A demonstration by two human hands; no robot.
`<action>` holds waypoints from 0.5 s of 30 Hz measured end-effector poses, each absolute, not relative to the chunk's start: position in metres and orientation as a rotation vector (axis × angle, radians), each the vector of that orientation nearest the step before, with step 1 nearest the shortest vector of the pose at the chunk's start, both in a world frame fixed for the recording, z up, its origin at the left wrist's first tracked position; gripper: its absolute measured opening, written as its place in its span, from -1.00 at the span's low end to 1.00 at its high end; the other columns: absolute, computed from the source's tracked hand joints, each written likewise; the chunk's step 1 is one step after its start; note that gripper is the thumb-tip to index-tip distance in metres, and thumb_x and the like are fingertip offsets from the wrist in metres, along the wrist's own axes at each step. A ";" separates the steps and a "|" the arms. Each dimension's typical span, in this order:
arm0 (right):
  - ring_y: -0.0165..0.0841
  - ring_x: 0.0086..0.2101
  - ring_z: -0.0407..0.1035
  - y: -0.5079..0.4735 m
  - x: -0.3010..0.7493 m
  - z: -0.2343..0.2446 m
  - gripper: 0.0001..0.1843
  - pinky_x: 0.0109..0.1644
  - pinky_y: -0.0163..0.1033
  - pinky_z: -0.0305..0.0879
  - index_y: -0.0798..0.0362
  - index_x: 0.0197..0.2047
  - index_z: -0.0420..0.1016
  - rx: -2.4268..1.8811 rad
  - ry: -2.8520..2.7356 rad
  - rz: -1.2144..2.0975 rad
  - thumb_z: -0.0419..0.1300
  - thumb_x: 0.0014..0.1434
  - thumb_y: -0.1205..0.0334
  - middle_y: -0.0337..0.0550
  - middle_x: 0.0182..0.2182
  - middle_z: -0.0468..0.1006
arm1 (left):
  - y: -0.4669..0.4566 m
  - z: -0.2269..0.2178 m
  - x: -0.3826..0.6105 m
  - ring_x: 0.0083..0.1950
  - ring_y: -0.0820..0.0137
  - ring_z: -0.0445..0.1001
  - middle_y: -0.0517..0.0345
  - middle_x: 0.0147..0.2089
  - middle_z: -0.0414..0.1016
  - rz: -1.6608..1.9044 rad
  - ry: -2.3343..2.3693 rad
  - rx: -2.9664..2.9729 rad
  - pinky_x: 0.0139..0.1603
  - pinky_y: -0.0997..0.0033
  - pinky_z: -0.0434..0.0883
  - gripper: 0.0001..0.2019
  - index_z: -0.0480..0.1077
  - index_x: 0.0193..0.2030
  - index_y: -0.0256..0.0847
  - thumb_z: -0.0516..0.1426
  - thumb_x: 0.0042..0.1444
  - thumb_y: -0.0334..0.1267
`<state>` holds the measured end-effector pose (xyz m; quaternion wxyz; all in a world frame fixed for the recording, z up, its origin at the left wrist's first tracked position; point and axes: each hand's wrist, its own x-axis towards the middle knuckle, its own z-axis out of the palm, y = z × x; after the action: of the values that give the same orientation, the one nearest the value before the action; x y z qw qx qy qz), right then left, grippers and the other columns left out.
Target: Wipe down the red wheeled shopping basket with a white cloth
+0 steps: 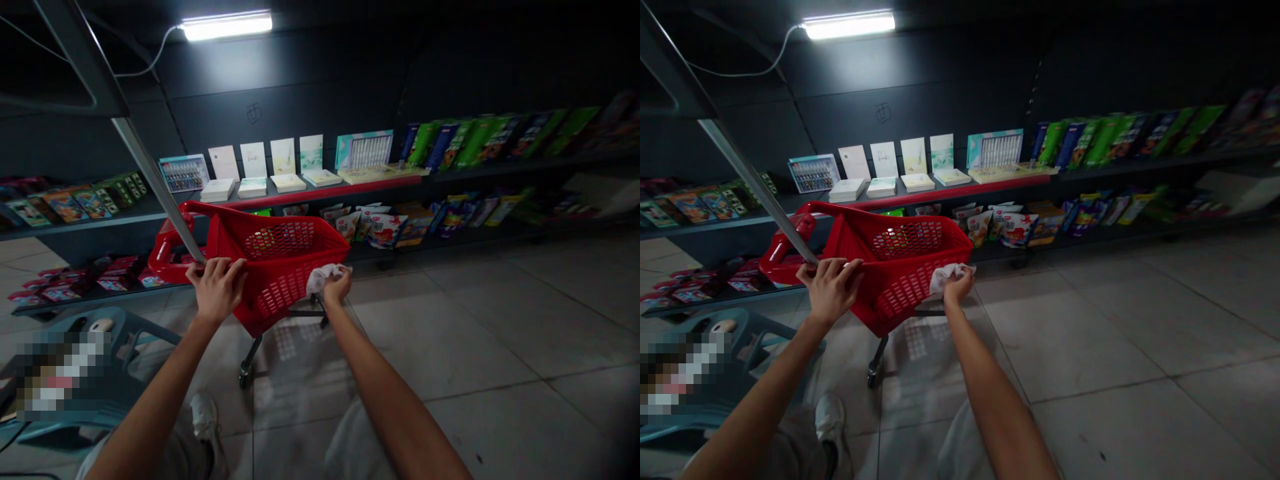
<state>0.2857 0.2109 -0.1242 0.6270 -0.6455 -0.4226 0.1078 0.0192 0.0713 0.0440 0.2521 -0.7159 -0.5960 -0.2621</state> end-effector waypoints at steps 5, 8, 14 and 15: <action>-0.27 -0.28 0.37 0.156 0.179 -0.168 -0.74 -0.13 -0.20 0.39 0.03 -0.22 0.40 -1.378 -1.129 0.524 0.13 -0.06 0.24 -0.13 -0.29 0.45 | 0.073 0.042 0.025 0.15 0.05 0.33 -0.04 0.04 0.54 -0.738 -1.664 -1.925 0.24 -0.20 -0.14 -0.68 0.47 0.15 0.04 0.06 0.32 -0.13; -0.26 -0.27 0.42 0.115 0.132 -0.187 -0.73 -0.20 -0.22 0.42 0.01 -0.17 0.45 -1.269 -1.366 0.617 0.16 -0.01 0.27 -0.07 -0.23 0.50 | 0.074 0.040 0.024 0.15 0.05 0.33 -0.04 0.03 0.54 -0.746 -1.662 -1.918 0.24 -0.19 -0.16 -0.68 0.47 0.14 0.04 0.05 0.32 -0.14; -0.23 -0.17 0.47 0.112 0.144 -0.175 -0.74 -0.04 -0.16 0.43 0.08 -0.22 0.53 -1.320 -1.324 0.834 0.24 -0.06 0.29 -0.06 -0.18 0.57 | 0.076 0.042 0.015 0.17 0.06 0.33 -0.04 0.04 0.55 -0.743 -1.643 -1.929 0.25 -0.17 -0.14 -0.69 0.48 0.13 0.03 0.05 0.32 -0.14; -0.24 -0.19 0.47 0.120 0.156 -0.169 -0.76 -0.03 -0.15 0.42 0.10 -0.23 0.55 -1.322 -1.254 0.886 0.27 -0.04 0.29 -0.10 -0.23 0.57 | 0.076 0.042 0.013 0.17 0.06 0.33 -0.04 0.04 0.55 -0.740 -1.636 -1.934 0.25 -0.17 -0.13 -0.69 0.48 0.13 0.03 0.05 0.32 -0.13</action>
<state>0.1558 0.1196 -0.1690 0.5291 -0.5536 -0.5251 0.3712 0.0134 0.0758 0.0419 0.2486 -0.7100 -0.6004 -0.2715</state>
